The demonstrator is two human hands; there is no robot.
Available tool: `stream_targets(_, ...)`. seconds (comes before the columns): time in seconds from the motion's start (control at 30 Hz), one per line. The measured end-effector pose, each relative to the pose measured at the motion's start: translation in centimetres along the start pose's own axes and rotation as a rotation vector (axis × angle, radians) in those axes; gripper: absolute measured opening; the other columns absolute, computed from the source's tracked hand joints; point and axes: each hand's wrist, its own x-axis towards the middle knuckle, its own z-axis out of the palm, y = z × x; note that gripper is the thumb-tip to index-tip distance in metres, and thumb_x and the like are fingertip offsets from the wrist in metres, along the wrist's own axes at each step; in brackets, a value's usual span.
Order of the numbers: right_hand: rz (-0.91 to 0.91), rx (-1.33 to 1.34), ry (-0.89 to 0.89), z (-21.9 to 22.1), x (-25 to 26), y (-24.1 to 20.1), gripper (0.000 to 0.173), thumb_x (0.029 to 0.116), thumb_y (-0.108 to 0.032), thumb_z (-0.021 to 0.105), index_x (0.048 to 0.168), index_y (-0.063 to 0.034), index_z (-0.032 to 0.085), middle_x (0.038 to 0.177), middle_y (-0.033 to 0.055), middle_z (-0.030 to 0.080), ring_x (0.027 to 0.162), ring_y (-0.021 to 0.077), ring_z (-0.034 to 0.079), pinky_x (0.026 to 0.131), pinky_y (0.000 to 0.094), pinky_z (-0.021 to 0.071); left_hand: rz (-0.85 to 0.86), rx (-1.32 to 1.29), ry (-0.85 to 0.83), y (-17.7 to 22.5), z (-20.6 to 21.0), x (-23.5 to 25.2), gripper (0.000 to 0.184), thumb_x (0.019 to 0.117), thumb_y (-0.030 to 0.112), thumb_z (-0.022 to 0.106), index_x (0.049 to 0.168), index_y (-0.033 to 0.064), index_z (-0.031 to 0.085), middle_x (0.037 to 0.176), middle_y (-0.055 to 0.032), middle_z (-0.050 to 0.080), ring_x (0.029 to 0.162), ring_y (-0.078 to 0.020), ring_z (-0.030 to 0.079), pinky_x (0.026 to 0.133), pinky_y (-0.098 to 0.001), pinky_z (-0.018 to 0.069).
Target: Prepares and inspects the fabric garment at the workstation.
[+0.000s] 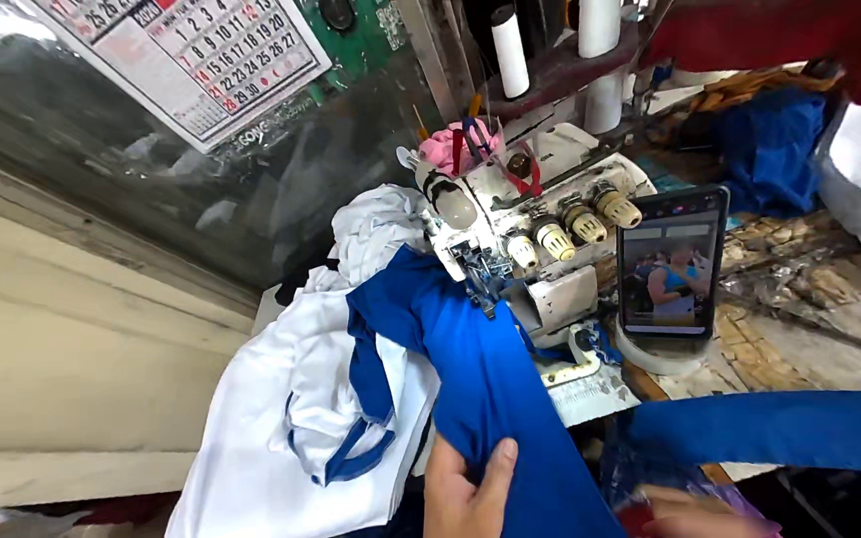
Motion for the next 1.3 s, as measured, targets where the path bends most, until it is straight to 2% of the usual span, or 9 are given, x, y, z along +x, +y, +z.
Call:
stream_targets(0.43,0.083,-0.291,0.334,1.0,12.5,-0.7,0.025,0.0973,-0.042,0.065,0.096,-0.0199,0.076,0.077,-0.0093,0.069,0.063,0.0019,0.062,0.055,0.0208,0.0524,0.049,0.68,-0.065,0.3,-4.8,11.7,0.051,0.1021,0.05,0.053,0.136,0.0131,0.058,0.109,-0.0032,0.071,0.101,-0.0137,0.069,0.087,-0.0462,0.0593)
stream_targets(0.63,0.159,-0.177,0.481,2.6,18.1,-1.0,0.04,0.096,-0.039,0.065,0.063,-0.0168,0.059,0.054,-0.0023,0.055,0.046,0.0105,0.053,0.042,0.0289,0.0428,-0.001,0.486,-0.05,-2.4,-6.0,15.9,0.05,0.1068,0.045,0.05,0.146,0.0128,0.052,0.133,-0.0052,0.065,0.121,-0.0136,0.063,0.105,-0.0452,0.0514)
stream_targets(0.7,0.137,-0.25,0.52,3.0,18.9,-1.3,0.045,0.0967,-0.036,0.063,0.058,-0.017,0.052,0.049,-0.0023,0.047,0.042,0.0102,0.045,0.039,0.0289,0.0355,-0.005,0.473,-0.031,-0.9,-7.1,16.1,0.049,0.1056,0.045,0.053,0.146,0.0166,0.051,0.128,-0.0046,0.067,0.11,-0.0155,0.068,0.093,-0.0451,0.0576)
stream_targets(0.77,0.103,-0.313,0.532,3.1,18.7,-1.5,0.045,0.0968,-0.034,0.064,0.057,-0.0177,0.051,0.048,-0.0032,0.045,0.041,0.0092,0.042,0.038,0.0281,0.0324,-0.041,0.397,-0.007,0.2,-7.9,15.1,0.045,0.1034,0.042,0.059,0.143,0.0227,0.051,0.108,-0.0035,0.071,0.077,-0.0162,0.07,0.06,-0.0376,0.0605)
stream_targets(0.83,0.079,-0.323,0.499,3.0,17.8,-1.6,0.044,0.0976,-0.036,0.062,0.059,-0.0179,0.052,0.05,-0.0034,0.046,0.043,0.0093,0.044,0.04,0.0283,0.0344,-0.137,0.215,-0.032,-0.9,-8.5,13.5,0.043,0.104,0.031,0.061,0.143,0.0205,0.045,0.096,-0.01,0.07,0.055,-0.0235,0.065,0.045,-0.0376,0.0582)
stream_targets(0.93,0.066,-0.244,0.369,3.2,16.5,-2.1,0.039,0.098,-0.039,0.063,0.066,-0.0173,0.06,0.057,-0.0034,0.057,0.049,0.009,0.055,0.044,0.0267,0.0448,-0.22,-0.024,-0.059,-2.1,-8.8,11.1,0.044,0.1065,0.012,0.053,0.145,0.0123,0.033,0.103,-0.0215,0.071,0.064,-0.0374,0.073,0.055,-0.0474,0.0661)
stream_targets(1.03,0.106,-0.129,0.109,3.8,15.0,-2.9,0.021,0.1022,-0.034,0.062,0.105,-0.0175,0.075,0.092,-0.0024,0.075,0.08,0.0121,0.073,0.071,0.0308,0.0636,-0.111,0.07,0.151,-1.6,-7.0,7.3,0.046,0.104,0.012,0.056,0.144,0.0073,0.034,0.093,-0.0149,0.07,0.057,-0.0264,0.07,0.049,-0.0405,0.0636)
stream_targets(1.17,0.056,-0.167,-0.055,3.5,13.8,-3.5,0.035,0.1061,-0.038,0.054,0.135,-0.0223,0.067,0.126,-0.0051,0.07,0.112,0.0106,0.068,0.097,0.0349,0.0592,0.073,0.288,0.237,-3.1,0.0,0.1,0.059,0.0903,0.013,0.066,0.138,-0.0136,0.044,0.115,-0.0181,0.068,0.101,-0.0162,0.07,0.088,-0.038,0.0614)
stream_targets(1.3,-0.003,-0.263,0.352,1.6,14.6,-2.9,0.013,0.0971,-0.02,0.069,0.106,-0.0141,0.076,0.087,-0.0003,0.073,0.07,0.012,0.067,0.06,0.0307,0.057,0.108,-0.079,-0.004,-3.2,5.3,-0.1,0.016,0.0989,0.01,0.062,0.108,-0.0017,0.06,0.089,-0.0065,0.073,0.073,-0.0171,0.074,0.063,-0.0366,0.0667)
